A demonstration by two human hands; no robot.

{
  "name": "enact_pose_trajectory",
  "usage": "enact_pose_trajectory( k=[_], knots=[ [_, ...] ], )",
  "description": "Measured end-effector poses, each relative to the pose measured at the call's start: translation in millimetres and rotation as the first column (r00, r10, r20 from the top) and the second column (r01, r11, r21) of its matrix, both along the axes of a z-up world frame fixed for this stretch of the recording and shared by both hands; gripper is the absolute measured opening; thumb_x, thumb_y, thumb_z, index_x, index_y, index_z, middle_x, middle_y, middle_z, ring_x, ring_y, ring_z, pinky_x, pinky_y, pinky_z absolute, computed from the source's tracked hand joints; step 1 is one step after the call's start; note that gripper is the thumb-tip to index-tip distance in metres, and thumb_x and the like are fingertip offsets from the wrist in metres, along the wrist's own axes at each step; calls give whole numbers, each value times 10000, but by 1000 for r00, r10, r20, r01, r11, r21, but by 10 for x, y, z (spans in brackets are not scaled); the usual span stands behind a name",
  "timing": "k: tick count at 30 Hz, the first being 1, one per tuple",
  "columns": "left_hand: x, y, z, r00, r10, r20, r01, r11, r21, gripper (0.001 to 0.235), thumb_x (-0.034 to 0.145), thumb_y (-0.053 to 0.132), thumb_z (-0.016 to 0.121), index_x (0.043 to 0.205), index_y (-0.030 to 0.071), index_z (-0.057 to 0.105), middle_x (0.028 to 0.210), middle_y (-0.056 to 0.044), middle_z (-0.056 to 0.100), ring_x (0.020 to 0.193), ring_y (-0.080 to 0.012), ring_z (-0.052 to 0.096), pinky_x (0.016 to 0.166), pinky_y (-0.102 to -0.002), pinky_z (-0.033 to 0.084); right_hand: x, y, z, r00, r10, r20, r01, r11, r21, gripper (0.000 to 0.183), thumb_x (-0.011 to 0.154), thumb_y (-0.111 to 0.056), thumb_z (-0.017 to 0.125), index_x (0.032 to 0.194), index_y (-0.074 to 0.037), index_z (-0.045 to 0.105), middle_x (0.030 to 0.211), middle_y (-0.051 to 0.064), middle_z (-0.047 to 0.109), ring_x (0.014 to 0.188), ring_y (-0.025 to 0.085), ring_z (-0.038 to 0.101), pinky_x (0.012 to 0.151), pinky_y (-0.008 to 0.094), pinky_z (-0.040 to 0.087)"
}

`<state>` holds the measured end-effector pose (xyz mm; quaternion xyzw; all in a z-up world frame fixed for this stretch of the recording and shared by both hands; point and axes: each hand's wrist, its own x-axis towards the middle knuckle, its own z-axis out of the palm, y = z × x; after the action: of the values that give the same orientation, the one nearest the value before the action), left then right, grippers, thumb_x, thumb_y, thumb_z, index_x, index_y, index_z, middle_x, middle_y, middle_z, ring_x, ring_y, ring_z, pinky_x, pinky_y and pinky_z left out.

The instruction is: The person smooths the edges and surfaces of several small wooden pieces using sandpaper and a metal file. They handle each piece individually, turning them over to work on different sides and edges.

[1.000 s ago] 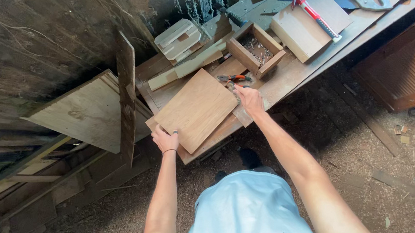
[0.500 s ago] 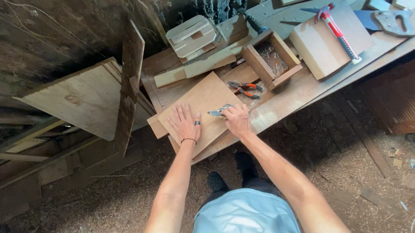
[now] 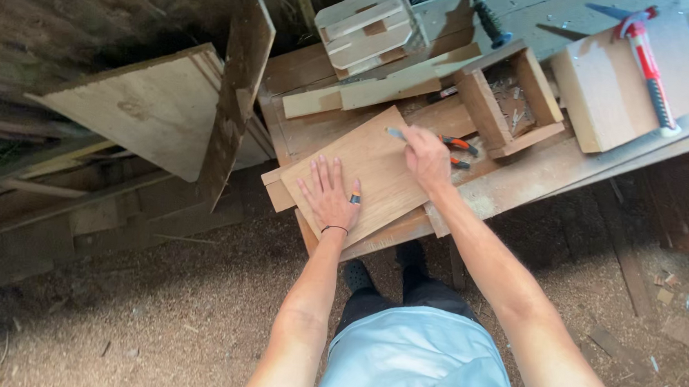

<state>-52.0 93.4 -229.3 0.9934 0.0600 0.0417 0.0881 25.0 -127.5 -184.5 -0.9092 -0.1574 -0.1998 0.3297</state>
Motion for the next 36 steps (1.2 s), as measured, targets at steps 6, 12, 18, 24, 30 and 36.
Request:
enact_pose_trajectory(
  k=[6,12,18,24,30,36],
  knots=[
    [6,18,22,1000,3,3,-2,1000,-19,735,959,557,482,1598,212,364,1708,-73,208,1589,-262,107,1262,-610,-15,432,140,-119,997,24,-69,-31,995,-98,535,888,56,585,1418,-24,576,1407,201,600,1330,371,567,1133,466,445],
    [13,1,71,999,18,28,-17,998,-62,719,959,537,522,1586,212,390,1699,-70,246,1589,-266,130,1272,-599,0,324,172,-480,954,148,-260,-197,966,-171,702,862,26,547,1545,54,389,1609,256,397,1515,399,335,1234,511,280],
    [-26,-3,76,1000,19,15,-18,999,-42,710,961,544,511,1587,225,403,1703,-59,244,1594,-253,139,1283,-596,12,-145,-80,-466,932,165,-323,-233,954,-187,664,862,34,537,1515,53,420,1582,267,416,1506,403,347,1234,517,285],
    [-14,-1,81,1000,28,5,-28,999,-26,720,956,553,503,1590,232,388,1701,-61,232,1587,-257,140,1276,-588,12,314,-35,-264,965,38,-258,-25,998,52,542,939,54,473,1469,-30,546,1447,217,549,1358,400,516,1155,464,428],
    [-11,-2,75,999,32,6,-32,999,-38,709,970,581,476,1592,254,376,1700,-47,236,1589,-245,145,1289,-580,7,536,80,-439,970,217,-109,-220,975,-23,490,910,122,502,1376,10,604,1414,229,621,1355,390,554,1182,460,403],
    [11,-6,85,999,39,-7,-39,998,-49,702,985,591,443,1598,255,372,1705,-47,225,1587,-241,148,1289,-571,1,291,-218,-444,944,228,-241,-243,970,-34,473,906,104,517,1357,-1,618,1392,225,610,1355,363,533,1208,457,404]
  ],
)
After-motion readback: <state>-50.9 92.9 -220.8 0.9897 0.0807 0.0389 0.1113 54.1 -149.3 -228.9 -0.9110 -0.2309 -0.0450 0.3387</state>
